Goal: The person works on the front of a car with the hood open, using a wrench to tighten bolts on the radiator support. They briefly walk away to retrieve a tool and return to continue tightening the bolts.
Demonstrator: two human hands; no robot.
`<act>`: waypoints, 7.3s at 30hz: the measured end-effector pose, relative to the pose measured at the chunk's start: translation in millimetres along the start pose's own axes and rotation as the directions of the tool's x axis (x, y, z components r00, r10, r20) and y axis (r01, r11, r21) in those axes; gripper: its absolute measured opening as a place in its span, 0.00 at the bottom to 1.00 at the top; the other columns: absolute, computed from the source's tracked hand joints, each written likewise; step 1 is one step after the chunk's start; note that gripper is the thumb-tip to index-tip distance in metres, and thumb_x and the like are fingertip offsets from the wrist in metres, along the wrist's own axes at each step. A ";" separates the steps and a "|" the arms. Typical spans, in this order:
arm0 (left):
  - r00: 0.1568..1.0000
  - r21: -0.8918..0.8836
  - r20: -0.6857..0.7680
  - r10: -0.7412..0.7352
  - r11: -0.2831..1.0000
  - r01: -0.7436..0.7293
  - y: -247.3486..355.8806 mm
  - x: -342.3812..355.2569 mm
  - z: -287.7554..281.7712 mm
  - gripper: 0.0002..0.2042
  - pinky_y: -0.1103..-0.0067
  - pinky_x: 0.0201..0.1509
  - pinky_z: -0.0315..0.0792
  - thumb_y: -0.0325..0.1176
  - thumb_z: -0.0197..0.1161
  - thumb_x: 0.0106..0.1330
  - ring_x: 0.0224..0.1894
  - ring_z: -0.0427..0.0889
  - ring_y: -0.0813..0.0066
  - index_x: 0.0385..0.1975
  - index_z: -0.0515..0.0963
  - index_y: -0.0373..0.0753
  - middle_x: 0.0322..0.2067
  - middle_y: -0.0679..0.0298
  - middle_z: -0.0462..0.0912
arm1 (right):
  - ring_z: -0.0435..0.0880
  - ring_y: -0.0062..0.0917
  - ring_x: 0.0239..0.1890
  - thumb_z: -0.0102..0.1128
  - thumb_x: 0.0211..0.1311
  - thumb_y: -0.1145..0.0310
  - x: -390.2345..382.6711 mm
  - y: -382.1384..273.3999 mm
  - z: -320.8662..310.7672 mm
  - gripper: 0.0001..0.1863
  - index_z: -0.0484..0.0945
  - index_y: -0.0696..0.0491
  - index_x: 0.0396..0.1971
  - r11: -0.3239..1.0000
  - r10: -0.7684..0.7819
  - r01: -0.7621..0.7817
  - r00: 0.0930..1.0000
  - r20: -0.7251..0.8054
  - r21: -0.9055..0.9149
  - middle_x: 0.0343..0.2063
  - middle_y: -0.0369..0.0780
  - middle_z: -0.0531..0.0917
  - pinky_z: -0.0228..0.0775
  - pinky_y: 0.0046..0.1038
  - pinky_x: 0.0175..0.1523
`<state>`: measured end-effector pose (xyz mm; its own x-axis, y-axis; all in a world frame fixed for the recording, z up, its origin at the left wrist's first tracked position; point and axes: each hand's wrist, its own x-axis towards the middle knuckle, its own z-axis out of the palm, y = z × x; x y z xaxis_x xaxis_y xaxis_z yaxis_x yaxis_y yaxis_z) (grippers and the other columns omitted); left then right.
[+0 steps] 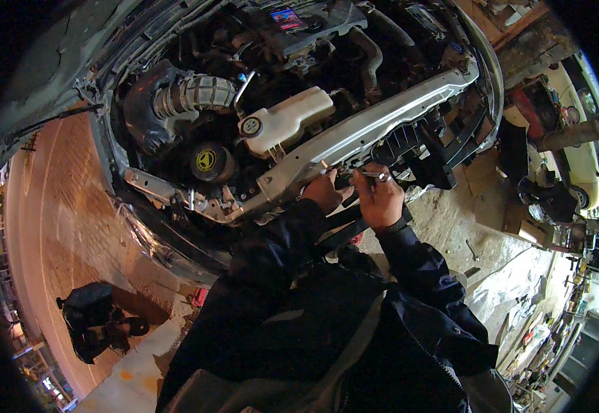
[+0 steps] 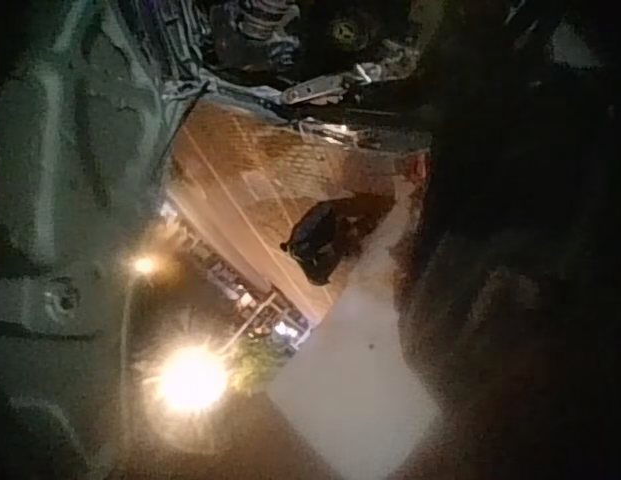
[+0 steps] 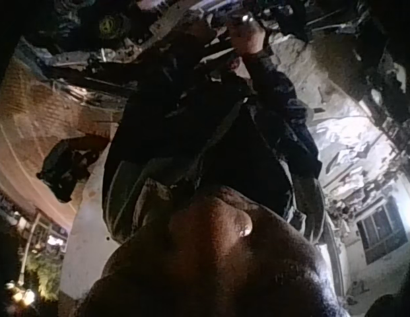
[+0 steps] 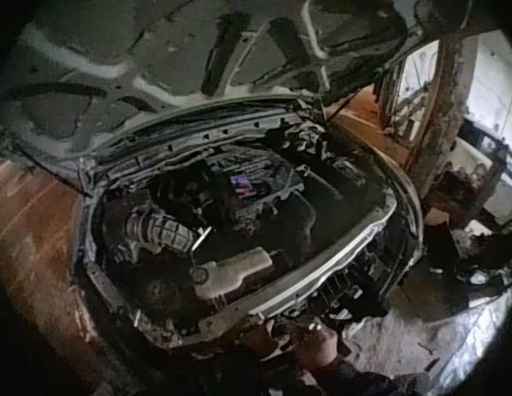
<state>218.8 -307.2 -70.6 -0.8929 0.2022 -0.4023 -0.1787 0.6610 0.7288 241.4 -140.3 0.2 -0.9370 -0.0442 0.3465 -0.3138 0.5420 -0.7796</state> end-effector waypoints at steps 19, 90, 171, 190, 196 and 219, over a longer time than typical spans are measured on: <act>0.988 -0.148 -0.080 0.134 0.978 -0.145 2.5 -1.9 -1.3 0.35 0.63 0.65 0.76 0.52 0.71 0.65 0.60 0.84 0.45 0.62 0.74 0.29 0.56 0.39 0.84 | 0.92 0.35 0.37 0.65 0.76 0.62 40.2 21.0 -16.3 0.14 0.75 0.58 0.42 0.446 0.588 -0.562 0.771 0.246 0.697 0.34 0.44 0.85 0.90 0.37 0.45; 0.982 -0.343 0.086 0.169 0.930 -0.130 -9.9 0.7 1.7 0.38 0.60 0.68 0.76 0.55 0.67 0.67 0.64 0.81 0.41 0.67 0.70 0.30 0.61 0.39 0.81 | 0.92 0.32 0.33 0.63 0.78 0.66 36.0 13.9 1.9 0.11 0.75 0.58 0.44 0.619 0.542 -0.529 0.823 0.171 0.581 0.32 0.42 0.86 0.87 0.34 0.41; 0.986 -0.187 0.019 0.165 0.969 -0.159 -21.0 12.0 9.8 0.31 0.59 0.66 0.75 0.47 0.66 0.69 0.60 0.83 0.45 0.65 0.71 0.31 0.56 0.41 0.84 | 0.92 0.34 0.35 0.59 0.80 0.66 42.8 21.5 -6.8 0.11 0.75 0.61 0.45 0.428 0.584 -0.571 0.766 0.268 0.700 0.31 0.45 0.86 0.89 0.36 0.41; 0.992 -0.053 0.004 0.125 0.991 -0.125 -16.9 7.8 5.5 0.39 0.61 0.69 0.72 0.52 0.67 0.66 0.65 0.79 0.42 0.70 0.68 0.29 0.60 0.36 0.80 | 0.92 0.26 0.33 0.65 0.76 0.66 9.4 8.6 11.3 0.08 0.79 0.55 0.43 0.962 0.171 -0.159 0.985 -0.036 0.224 0.31 0.42 0.90 0.84 0.31 0.37; 0.991 -0.178 0.017 0.132 0.976 -0.127 -17.6 9.2 8.3 0.35 0.59 0.64 0.77 0.51 0.66 0.68 0.59 0.84 0.46 0.69 0.70 0.33 0.57 0.42 0.84 | 0.92 0.33 0.34 0.63 0.78 0.62 41.1 31.4 -0.4 0.15 0.75 0.60 0.45 0.435 0.621 -0.608 0.737 0.268 0.664 0.33 0.45 0.86 0.89 0.36 0.41; 0.982 -0.271 0.011 0.189 0.946 -0.179 -26.9 17.9 14.8 0.36 0.62 0.70 0.70 0.52 0.67 0.65 0.65 0.78 0.42 0.66 0.71 0.29 0.61 0.36 0.79 | 0.92 0.35 0.38 0.64 0.77 0.58 45.9 24.8 -10.9 0.17 0.76 0.59 0.45 0.389 0.644 -0.692 0.676 0.359 0.608 0.38 0.45 0.87 0.88 0.35 0.42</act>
<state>213.7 -310.7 -105.7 -0.9058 0.3319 -0.2634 -0.1210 0.3932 0.9114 192.3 -119.7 2.5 -0.8905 0.0179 -0.4547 0.4337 -0.2687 -0.8600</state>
